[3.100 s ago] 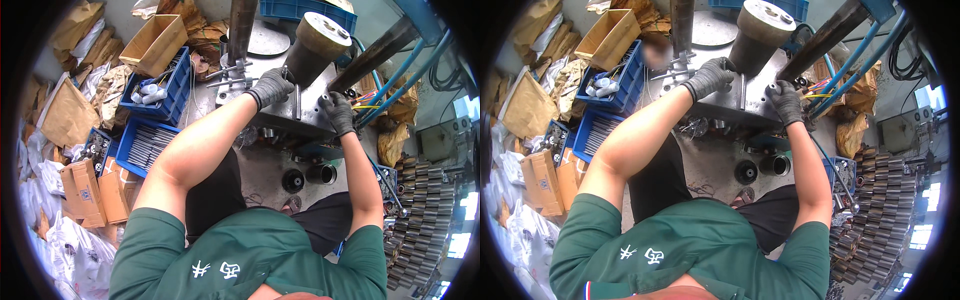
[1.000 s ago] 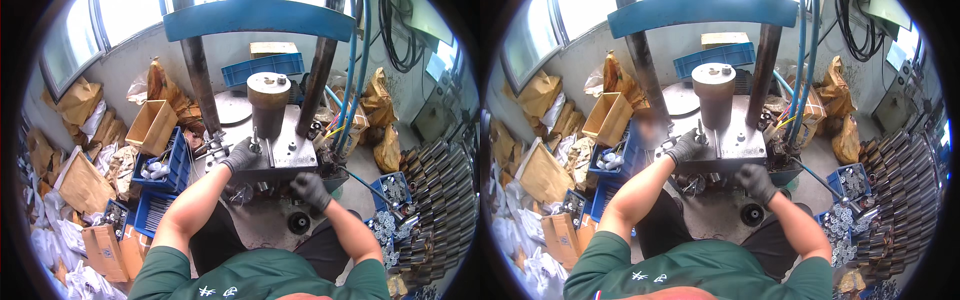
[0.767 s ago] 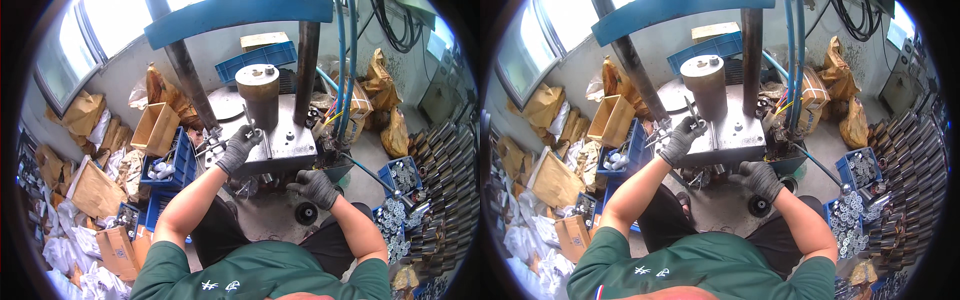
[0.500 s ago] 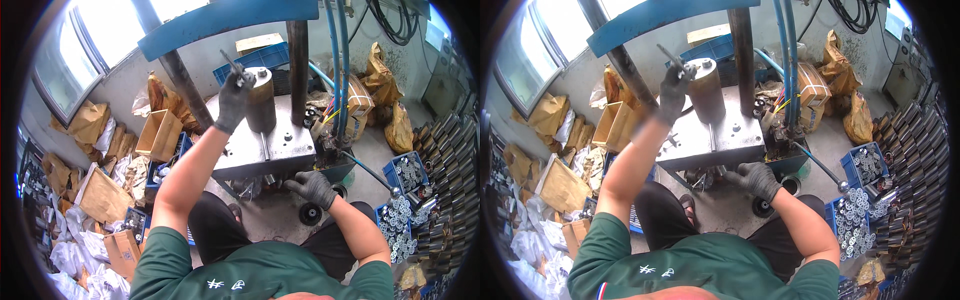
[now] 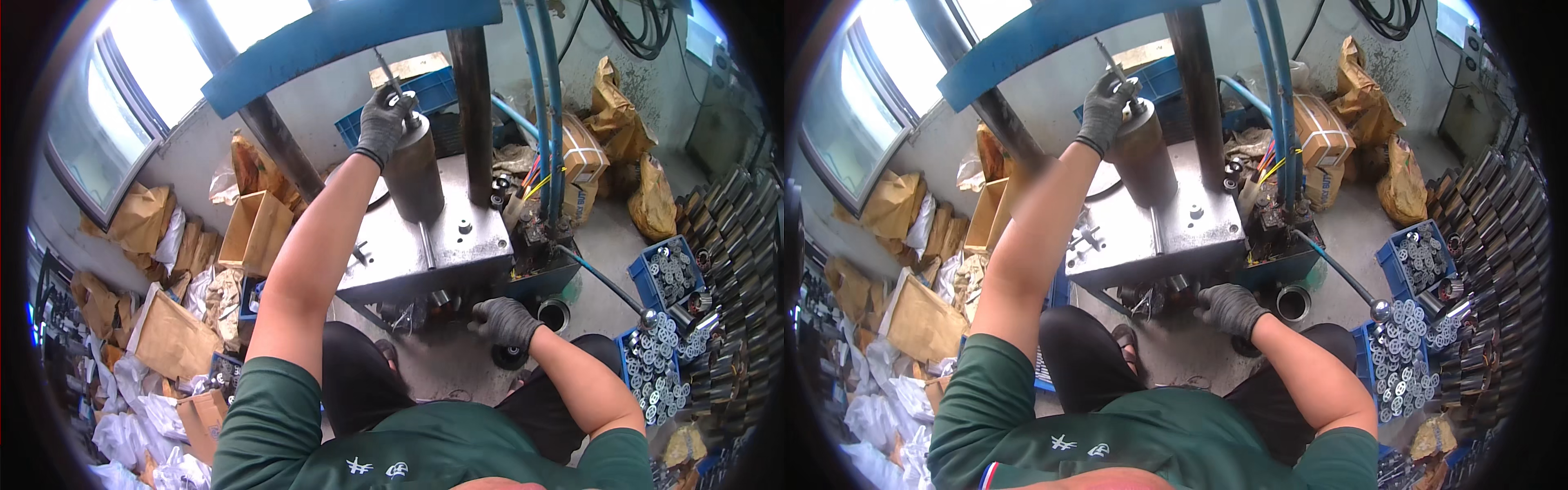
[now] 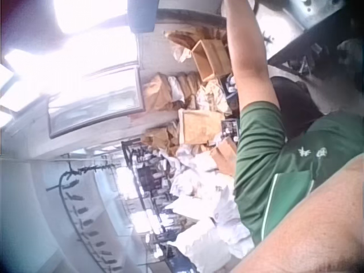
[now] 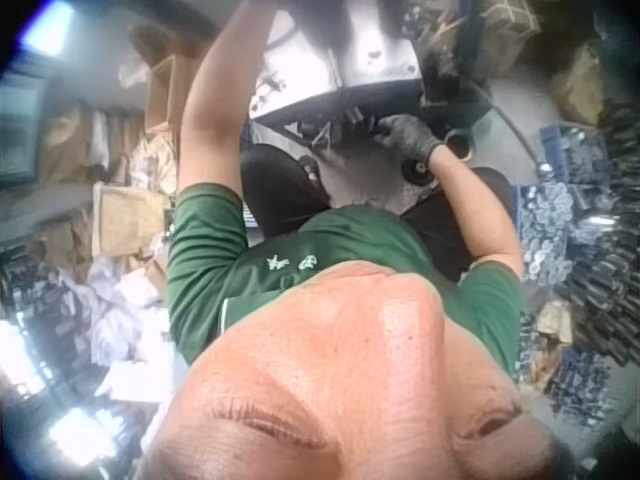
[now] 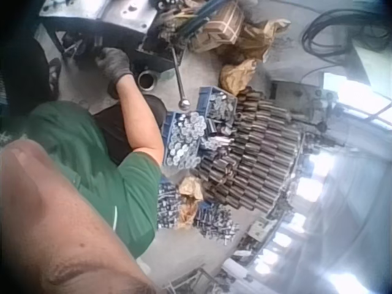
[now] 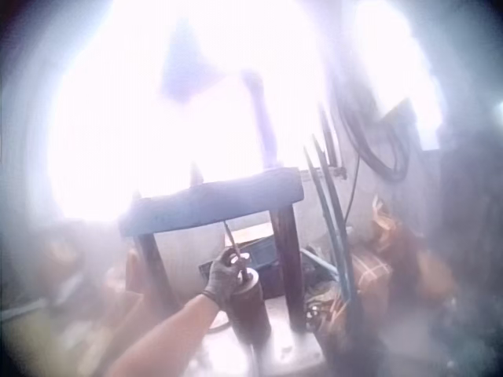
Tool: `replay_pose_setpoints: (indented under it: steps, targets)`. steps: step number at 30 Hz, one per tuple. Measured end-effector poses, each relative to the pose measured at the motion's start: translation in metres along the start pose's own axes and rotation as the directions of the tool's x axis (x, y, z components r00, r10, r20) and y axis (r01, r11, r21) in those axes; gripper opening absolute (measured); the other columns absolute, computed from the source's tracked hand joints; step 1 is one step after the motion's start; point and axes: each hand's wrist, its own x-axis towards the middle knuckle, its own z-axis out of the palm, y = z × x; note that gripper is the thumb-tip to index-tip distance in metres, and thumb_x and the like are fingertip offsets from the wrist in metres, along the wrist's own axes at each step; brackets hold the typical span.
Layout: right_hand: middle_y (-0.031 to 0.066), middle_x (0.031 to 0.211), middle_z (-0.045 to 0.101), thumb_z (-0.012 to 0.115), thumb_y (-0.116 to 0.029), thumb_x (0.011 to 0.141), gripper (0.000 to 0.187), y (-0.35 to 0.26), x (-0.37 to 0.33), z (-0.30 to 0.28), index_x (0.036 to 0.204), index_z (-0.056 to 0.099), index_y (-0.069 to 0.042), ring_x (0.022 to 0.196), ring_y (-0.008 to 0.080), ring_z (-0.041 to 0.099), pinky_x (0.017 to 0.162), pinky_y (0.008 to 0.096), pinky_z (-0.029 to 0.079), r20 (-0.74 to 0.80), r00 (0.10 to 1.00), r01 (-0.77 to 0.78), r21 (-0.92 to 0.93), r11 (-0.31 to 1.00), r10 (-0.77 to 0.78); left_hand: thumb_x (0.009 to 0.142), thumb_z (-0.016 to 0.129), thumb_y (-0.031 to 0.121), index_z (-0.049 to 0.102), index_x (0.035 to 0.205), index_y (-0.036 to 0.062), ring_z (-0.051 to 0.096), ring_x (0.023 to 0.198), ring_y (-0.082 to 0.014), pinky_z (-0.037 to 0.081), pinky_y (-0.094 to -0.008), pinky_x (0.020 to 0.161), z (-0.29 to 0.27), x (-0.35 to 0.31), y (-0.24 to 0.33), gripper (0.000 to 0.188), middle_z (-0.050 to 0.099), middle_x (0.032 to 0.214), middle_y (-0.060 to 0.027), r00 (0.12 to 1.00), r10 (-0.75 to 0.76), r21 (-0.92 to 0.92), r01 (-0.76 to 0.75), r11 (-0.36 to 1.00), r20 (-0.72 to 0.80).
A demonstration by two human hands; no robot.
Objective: Operating a mechanical press to assemble metal components and then sorting finished parts into crates and bags.
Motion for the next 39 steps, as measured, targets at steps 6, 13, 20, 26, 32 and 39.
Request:
replay_pose_setpoints:
  steps: [6,13,20,26,32,39]
  targets:
    - [0.0188,0.093,0.071,0.066,-0.032,0.090,0.029,0.000,-0.003,0.005,0.102,0.070,-0.006,0.092,0.0373,0.069,0.084,0.0480,0.054,0.029,0.988,0.150,-0.038,0.988,-0.149,0.094,0.072,0.014,0.057,0.138,0.0044,0.070,0.091,-0.0130,0.056,-0.0269,0.080,0.011,-0.020,0.033,0.048,0.072,0.103,-0.0089,0.993,-0.118,0.047,0.118,0.992,0.005]
    - [0.0164,0.092,0.069,0.067,-0.021,0.081,0.023,-0.021,-0.032,-0.036,0.099,0.068,-0.007,0.090,0.0383,0.066,0.081,0.0478,0.053,-0.136,0.912,0.376,-0.098,0.922,-0.386,0.092,0.076,0.026,0.059,0.140,0.0141,0.067,0.078,-0.0094,0.055,-0.0274,0.074,0.010,-0.022,0.039,0.053,0.074,0.090,-0.0060,0.990,-0.133,0.188,0.139,0.972,-0.043]
    - [0.0132,0.088,0.067,0.070,-0.008,0.075,0.019,-0.050,-0.123,-0.135,0.093,0.067,-0.004,0.086,0.0351,0.065,0.081,0.0471,0.052,-0.399,0.812,0.272,-0.388,0.881,-0.426,0.090,0.076,0.031,0.062,0.135,0.0086,0.069,0.086,-0.0139,0.055,-0.0304,0.081,0.007,-0.022,0.030,0.051,0.074,0.098,-0.0097,0.994,-0.073,0.259,0.093,0.961,-0.086]
    - [0.0179,0.093,0.068,0.070,-0.017,0.078,0.029,-0.028,-0.163,-0.181,0.103,0.070,-0.003,0.089,0.0368,0.066,0.084,0.0465,0.052,-0.253,0.968,-0.153,-0.557,0.817,0.009,0.085,0.080,0.033,0.064,0.131,0.0069,0.065,0.070,-0.0101,0.055,-0.0297,0.069,0.003,-0.024,0.023,0.055,0.071,0.083,-0.0072,0.996,0.000,0.215,0.020,0.976,-0.090]
    - [0.0214,0.100,0.070,0.069,-0.019,0.081,0.033,-0.018,-0.171,-0.160,0.109,0.069,-0.002,0.090,0.0401,0.068,0.081,0.0461,0.055,-0.190,0.972,-0.193,-0.325,0.926,0.136,0.087,0.079,0.038,0.063,0.133,0.0123,0.073,0.082,-0.0227,0.057,-0.0362,0.082,0.005,-0.019,0.019,0.056,0.075,0.087,-0.0119,0.994,-0.017,0.317,0.051,0.947,-0.109]
    - [0.0219,0.090,0.069,0.067,-0.020,0.083,0.024,-0.013,-0.187,-0.121,0.096,0.070,0.000,0.087,0.0398,0.068,0.078,0.0468,0.054,-0.138,0.952,-0.302,-0.246,0.921,0.275,0.086,0.079,0.039,0.062,0.135,0.0118,0.073,0.086,-0.0241,0.057,-0.0368,0.084,0.007,-0.016,0.011,0.058,0.075,0.088,-0.0130,0.983,0.116,0.439,-0.044,0.897,-0.140]
